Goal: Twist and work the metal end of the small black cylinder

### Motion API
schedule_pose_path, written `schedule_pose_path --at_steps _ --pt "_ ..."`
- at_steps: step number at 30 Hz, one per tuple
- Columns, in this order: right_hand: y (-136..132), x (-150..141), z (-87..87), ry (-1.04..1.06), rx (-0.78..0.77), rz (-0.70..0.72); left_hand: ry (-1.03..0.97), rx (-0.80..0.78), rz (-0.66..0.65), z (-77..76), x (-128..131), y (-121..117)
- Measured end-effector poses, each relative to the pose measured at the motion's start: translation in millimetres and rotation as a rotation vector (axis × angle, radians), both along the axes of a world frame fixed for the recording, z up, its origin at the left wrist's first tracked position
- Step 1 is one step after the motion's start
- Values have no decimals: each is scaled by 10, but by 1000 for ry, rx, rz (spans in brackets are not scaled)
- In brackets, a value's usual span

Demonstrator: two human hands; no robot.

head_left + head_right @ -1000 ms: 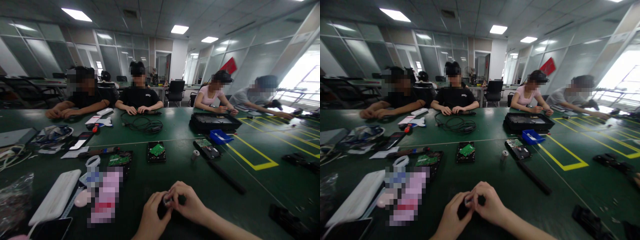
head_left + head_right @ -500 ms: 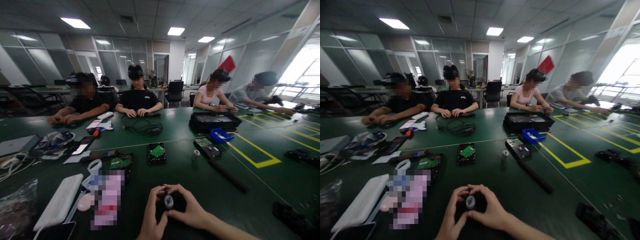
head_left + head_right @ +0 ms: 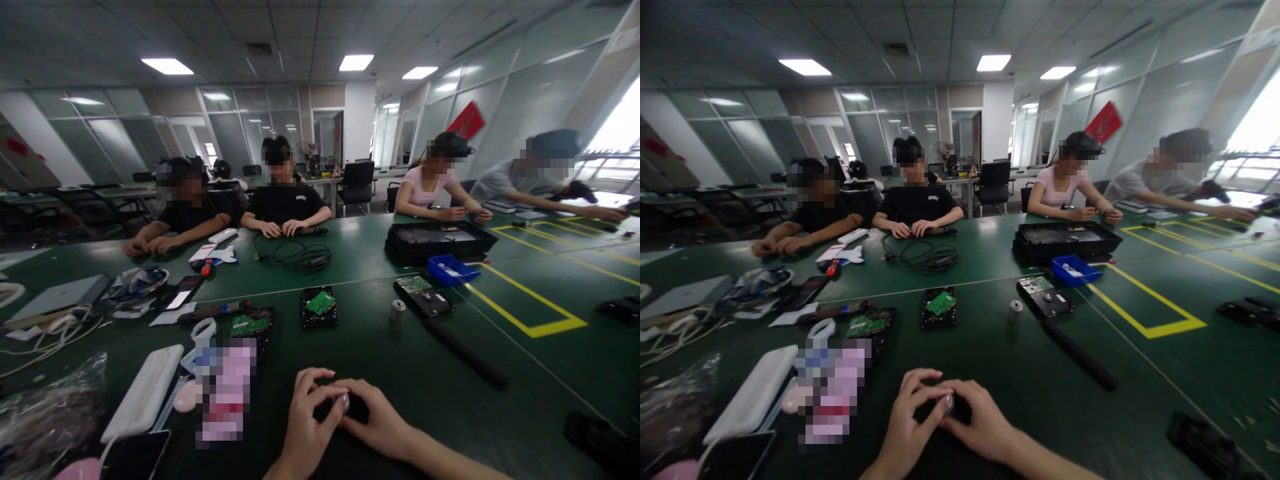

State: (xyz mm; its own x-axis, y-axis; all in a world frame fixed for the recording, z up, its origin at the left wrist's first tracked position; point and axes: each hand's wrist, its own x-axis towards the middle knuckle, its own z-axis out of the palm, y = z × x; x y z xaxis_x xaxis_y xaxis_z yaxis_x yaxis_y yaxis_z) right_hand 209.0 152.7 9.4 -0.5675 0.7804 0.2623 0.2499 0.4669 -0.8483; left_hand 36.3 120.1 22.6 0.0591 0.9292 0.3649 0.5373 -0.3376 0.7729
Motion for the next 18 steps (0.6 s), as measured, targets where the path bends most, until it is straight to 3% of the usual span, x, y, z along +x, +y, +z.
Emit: schedule_pose_path --at_steps 6,12,18 --pt "4 22 20 -59 -28 10 60 49 -34 108 -261 -53" --pt "4 36 64 -76 -47 32 219 -52 138 -121 -651 -149" --pt "-7 36 74 -87 -45 37 229 -87 173 -212 -671 -180"
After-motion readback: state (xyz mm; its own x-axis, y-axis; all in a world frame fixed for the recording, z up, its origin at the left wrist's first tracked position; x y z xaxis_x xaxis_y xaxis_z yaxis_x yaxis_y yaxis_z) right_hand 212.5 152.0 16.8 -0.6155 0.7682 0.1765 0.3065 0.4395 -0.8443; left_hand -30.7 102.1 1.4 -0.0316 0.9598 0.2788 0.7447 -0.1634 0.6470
